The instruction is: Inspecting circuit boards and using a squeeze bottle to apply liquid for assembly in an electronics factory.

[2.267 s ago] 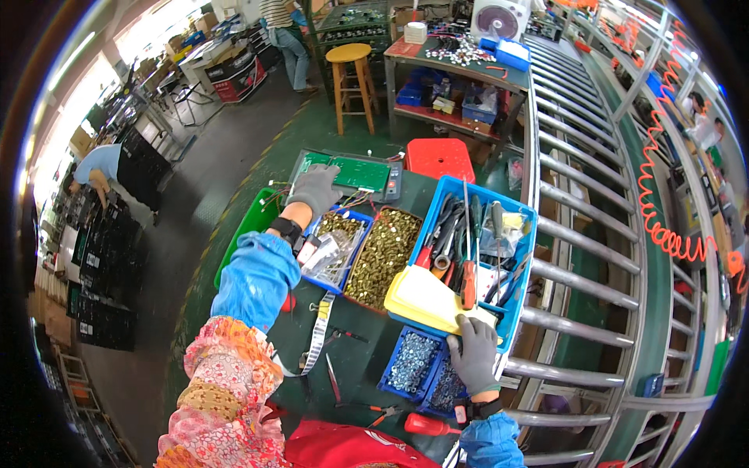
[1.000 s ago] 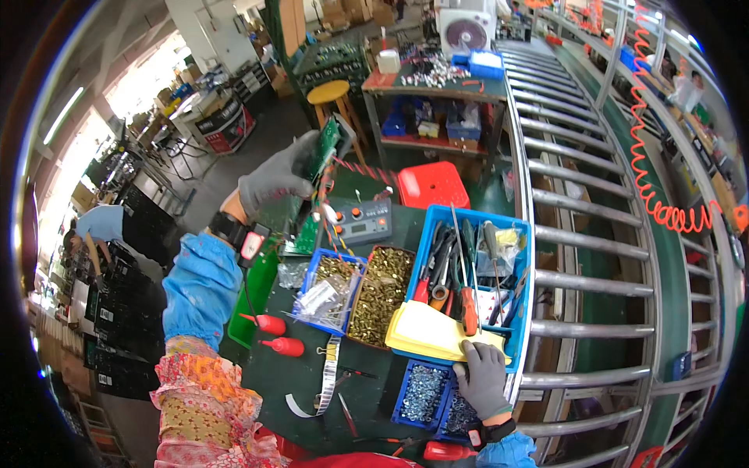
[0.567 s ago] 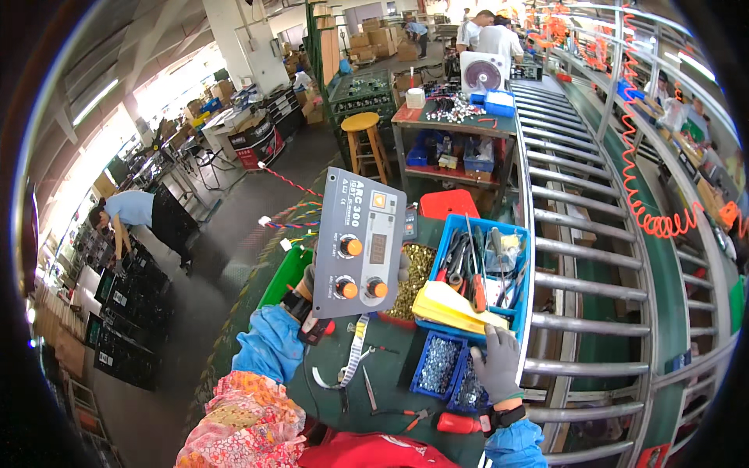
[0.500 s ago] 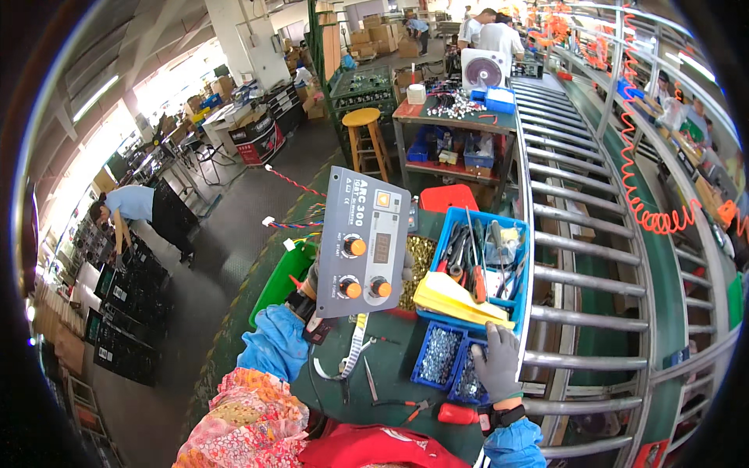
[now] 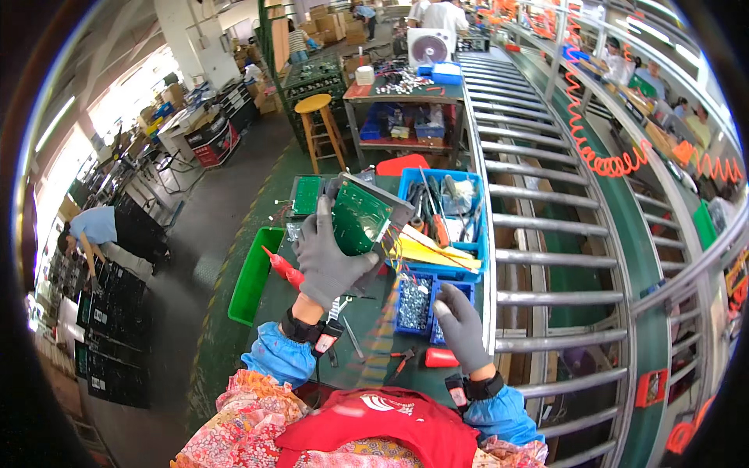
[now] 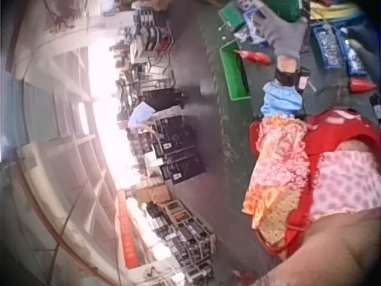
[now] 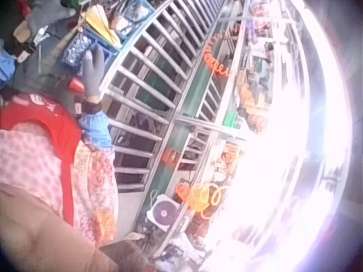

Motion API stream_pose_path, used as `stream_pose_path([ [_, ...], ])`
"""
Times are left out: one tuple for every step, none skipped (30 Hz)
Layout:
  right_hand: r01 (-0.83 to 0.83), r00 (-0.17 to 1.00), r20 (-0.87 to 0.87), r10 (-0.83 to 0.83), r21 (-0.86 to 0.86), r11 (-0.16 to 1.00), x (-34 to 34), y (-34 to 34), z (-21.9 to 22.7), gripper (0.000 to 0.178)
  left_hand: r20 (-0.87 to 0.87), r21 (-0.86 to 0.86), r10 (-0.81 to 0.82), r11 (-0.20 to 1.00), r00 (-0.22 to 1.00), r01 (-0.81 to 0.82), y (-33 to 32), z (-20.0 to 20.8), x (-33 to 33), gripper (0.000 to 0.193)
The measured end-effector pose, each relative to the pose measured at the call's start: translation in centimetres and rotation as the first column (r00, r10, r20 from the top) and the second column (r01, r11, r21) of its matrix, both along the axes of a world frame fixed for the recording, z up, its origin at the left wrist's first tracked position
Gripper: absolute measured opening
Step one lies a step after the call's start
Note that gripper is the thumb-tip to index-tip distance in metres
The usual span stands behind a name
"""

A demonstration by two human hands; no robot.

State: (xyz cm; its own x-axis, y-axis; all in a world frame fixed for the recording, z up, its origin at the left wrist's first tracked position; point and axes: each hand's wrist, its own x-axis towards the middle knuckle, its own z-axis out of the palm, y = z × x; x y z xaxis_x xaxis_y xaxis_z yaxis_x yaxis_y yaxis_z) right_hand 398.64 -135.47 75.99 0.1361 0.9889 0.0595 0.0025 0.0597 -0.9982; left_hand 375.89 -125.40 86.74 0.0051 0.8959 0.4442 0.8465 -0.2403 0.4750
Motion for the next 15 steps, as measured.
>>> stream_pose_path([
  [-0.002,1.0,0.012,0.002,0.012,1.0,0.0,-0.2,0.1,0.04,-0.017,0.018,0.012,1.0,1.0,-0.011,-0.4,0.1,0.0,0.117],
  [-0.006,1.0,0.026,0.005,0.033,0.999,0.0,-0.5,0.1,0.04,-0.034,0.035,0.026,0.999,0.999,-0.025,-0.8,0.2,0.0,0.117],
  [0.001,1.0,0.008,-0.001,-0.024,1.0,0.0,-1.0,-0.1,0.04,-0.042,-0.019,0.053,0.998,0.998,-0.054,-1.0,0.1,0.0,0.117],
  [0.006,1.0,-0.004,-0.007,-0.054,0.999,0.0,-1.5,-0.4,0.04,-0.045,-0.03,0.045,0.998,0.998,-0.046,-1.1,0.0,-0.1,0.117],
  [0.019,1.0,0.007,-0.019,-0.083,0.996,0.2,-1.9,-0.9,0.04,-0.052,-0.013,0.047,0.999,0.998,-0.047,-1.2,-0.1,-0.2,0.118],
  [0.048,0.999,0.02,-0.046,-0.145,0.988,0.3,-2.4,-1.5,0.041,-0.067,-0.047,0.054,0.997,0.996,-0.057,-1.2,-0.3,-0.3,0.118],
  [0.086,0.995,-0.036,-0.093,-0.172,0.981,0.5,-2.9,-2.2,0.041,-0.065,-0.032,0.048,0.998,0.997,-0.05,-1.3,-0.7,-0.4,0.118],
  [0.144,0.987,-0.04,-0.153,-0.177,0.974,0.7,-3.5,-3.1,0.04,-0.071,-0.023,0.031,0.999,0.997,-0.033,-1.3,-1.0,-0.6,0.118],
  [0.172,0.985,0.031,-0.169,-0.118,0.978,1.3,-4.2,-3.8,0.039,-0.065,-0.009,0.032,0.999,0.997,-0.033,-1.2,-1.5,-0.7,0.117],
  [0.238,0.964,0.149,-0.222,-0.103,0.966,2.0,-5.1,-4.6,0.037,-0.06,-0.004,0.024,1.0,0.998,-0.025,-1.1,-2.2,-0.7,0.116],
  [0.259,0.958,0.162,-0.238,-0.125,0.958,3.0,-5.9,-5.3,0.035,-0.064,-0.026,0.029,0.999,0.998,-0.03,-1.1,-3.0,-0.8,0.115],
  [0.313,0.939,0.204,-0.278,-0.162,0.936,3.7,-6.9,-5.9,0.032,0.014,-0.064,0.006,0.998,1.0,-0.005,-1.2,-3.9,-1.0,0.113],
  [0.378,0.878,0.371,-0.303,-0.147,0.914,4.0,-8.0,-6.4,0.032,0.082,-0.152,-0.011,0.988,0.997,0.024,-1.4,-4.8,-1.2,0.11],
  [0.463,0.798,0.512,-0.317,-0.186,0.866,4.3,-8.6,-6.8,0.031,0.159,-0.126,-0.069,0.988,0.985,0.089,-1.3,-5.6,-1.6,0.107],
  [0.407,0.748,0.594,-0.296,-0.058,0.911,4.3,-9.4,-7.1,0.031,0.294,-0.194,-0.13,0.962,0.947,0.192,-1.2,-6.4,-1.9,0.101],
])
